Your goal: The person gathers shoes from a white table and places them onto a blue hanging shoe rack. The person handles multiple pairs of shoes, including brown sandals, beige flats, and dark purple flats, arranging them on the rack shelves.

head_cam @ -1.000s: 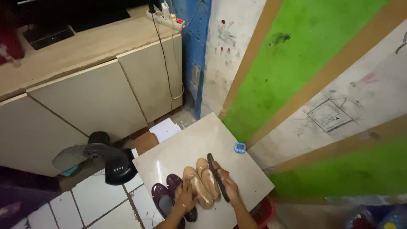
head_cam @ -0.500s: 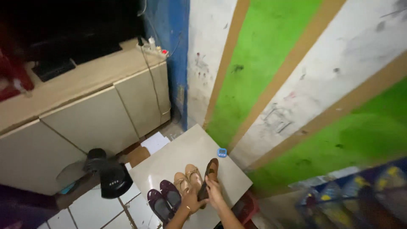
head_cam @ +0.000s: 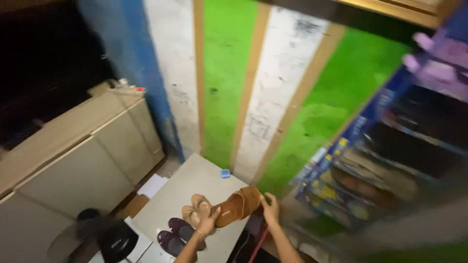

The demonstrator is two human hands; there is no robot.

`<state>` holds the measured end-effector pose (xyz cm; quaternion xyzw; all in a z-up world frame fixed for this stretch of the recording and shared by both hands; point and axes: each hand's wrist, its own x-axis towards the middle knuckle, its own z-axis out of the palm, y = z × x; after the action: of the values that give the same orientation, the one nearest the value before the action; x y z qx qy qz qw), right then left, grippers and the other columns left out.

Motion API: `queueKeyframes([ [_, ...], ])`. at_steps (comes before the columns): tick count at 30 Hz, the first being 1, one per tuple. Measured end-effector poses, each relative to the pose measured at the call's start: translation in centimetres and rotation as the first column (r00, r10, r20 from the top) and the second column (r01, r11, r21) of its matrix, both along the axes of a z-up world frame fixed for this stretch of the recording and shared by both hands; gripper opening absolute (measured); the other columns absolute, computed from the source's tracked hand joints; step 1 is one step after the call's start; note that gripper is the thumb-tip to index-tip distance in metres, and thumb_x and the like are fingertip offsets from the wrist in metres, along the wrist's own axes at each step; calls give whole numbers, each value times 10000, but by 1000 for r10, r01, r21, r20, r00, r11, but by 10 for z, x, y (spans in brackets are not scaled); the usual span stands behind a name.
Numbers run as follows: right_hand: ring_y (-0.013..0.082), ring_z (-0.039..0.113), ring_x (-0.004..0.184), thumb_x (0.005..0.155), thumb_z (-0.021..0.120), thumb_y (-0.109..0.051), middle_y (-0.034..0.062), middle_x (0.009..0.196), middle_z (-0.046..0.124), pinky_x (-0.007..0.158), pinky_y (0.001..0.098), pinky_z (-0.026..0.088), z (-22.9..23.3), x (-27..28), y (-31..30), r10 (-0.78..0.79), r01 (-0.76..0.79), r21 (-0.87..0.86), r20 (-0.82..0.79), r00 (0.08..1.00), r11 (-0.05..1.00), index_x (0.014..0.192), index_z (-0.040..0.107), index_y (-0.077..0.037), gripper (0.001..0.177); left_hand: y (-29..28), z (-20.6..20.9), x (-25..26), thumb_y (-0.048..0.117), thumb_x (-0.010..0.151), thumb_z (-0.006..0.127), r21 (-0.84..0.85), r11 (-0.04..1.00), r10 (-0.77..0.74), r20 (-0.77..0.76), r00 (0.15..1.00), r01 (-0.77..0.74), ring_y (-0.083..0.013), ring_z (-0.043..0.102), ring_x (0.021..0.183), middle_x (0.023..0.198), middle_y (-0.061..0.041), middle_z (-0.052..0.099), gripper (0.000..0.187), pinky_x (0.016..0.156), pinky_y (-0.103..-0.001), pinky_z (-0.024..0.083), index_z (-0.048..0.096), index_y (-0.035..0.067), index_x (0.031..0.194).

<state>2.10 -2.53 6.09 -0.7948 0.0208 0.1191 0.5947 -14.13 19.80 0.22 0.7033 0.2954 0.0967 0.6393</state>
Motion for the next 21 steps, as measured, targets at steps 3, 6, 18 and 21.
queueKeyframes([
  [3,297,525,1382,726,724,-606,126,1515,530,1122,446,417,7,15,-62,-133,117,-134,-118,984,984,1442,537,-136,877,-25,46,9,521,865,674,-281,958,-61,21,998,64,-187,645,1096,1150,-83,734,523,1004,-317,494,677,91,1162],
  [6,258,579,1320,661,723,-692,63,1417,607,1034,429,459,54,-1,-111,-146,122,-107,-251,957,987,1392,608,-183,898,-59,101,20,451,898,648,-484,859,-182,14,983,166,-223,658,1108,1206,-117,698,527,898,-401,590,656,68,1260],
  [18,303,710,1036,586,903,-531,139,1160,725,837,428,553,41,20,-287,-512,508,-66,-107,852,859,1207,612,-23,854,-284,159,103,332,823,751,-680,733,77,102,992,13,-298,695,984,1224,-180,686,557,755,-417,595,511,100,1269],
  [21,256,720,966,611,932,-430,118,1097,734,816,385,555,35,21,-318,-567,566,76,0,823,821,1166,620,-49,742,-346,136,123,250,624,875,-569,816,191,106,976,-98,-244,619,1172,1424,-133,572,1068,922,-383,521,289,138,1511],
])
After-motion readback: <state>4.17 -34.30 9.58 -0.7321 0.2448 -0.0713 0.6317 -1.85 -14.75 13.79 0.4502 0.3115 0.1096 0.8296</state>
